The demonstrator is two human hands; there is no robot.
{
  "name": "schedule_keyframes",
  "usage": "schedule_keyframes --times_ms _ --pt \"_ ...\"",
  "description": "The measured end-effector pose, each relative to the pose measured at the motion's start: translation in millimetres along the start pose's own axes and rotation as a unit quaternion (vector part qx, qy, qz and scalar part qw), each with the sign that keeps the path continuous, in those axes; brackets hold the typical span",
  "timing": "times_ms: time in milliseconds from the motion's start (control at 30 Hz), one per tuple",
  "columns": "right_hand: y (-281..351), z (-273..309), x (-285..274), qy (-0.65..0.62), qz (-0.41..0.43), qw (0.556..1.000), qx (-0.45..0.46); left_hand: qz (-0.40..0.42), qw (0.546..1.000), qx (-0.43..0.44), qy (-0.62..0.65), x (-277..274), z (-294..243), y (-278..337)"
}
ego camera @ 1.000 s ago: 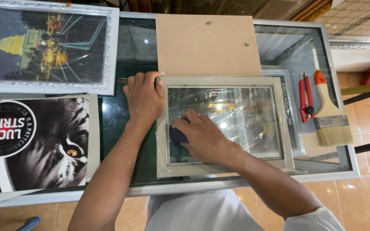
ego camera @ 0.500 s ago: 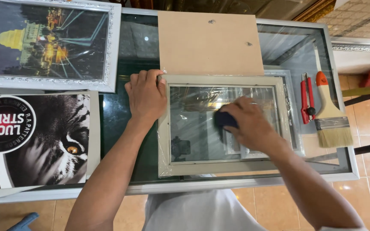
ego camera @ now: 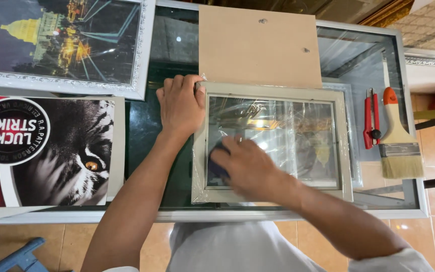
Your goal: Cleaning a glass picture frame and assembling the artwork and backing board.
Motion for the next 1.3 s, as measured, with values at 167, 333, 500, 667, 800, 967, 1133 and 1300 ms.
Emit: schedule_keyframes --times_ms 167,333,500,667,800,967,1133,1300 --pt "-6 3 3 -0.038 0.007 0.996 0.082 -0.01 1.0 0.01 -0.013 -1 3 1" --pt "-51 -33 -19 -0.042 -0.019 0.989 0.137 -0.002 1.0 0.016 -0.01 -5 1 -2" --pt "-37 -55 -13 -0.063 -0.044 0.992 0.099 0.038 0.999 0.0 -0.004 -6 0 0" --pt "2 -53 -14 -0.04 -0.072 0.995 0.047 0.02 0.999 0.033 -0.018 -1 1 0" --pt "63 -64 -16 -0.034 -0.064 0.992 0.103 0.027 0.999 0.02 -0.019 0 2 0" --pt "102 -94 -37 -0.102 -0.013 0.984 0.147 0.045 0.999 -0.009 -0.005 -3 0 -3" --pt "110 -216 -107 -0.017 -0.276 0.918 0.284 0.043 0.999 -0.013 0.007 -5 4 -2" --pt "103 -363 -90 0.11 -0.446 0.819 0.344 0.034 0.999 -0.002 0.022 -7 5 -4"
Point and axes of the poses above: each hand's wrist, its own y-axis away from the middle knuckle, its own x-axis out of the palm, z = x × y, the point moved 4 cm from there along -y, towards the middle knuckle, and after that the axes turned 1 degree about z, right-handed, at the moved point
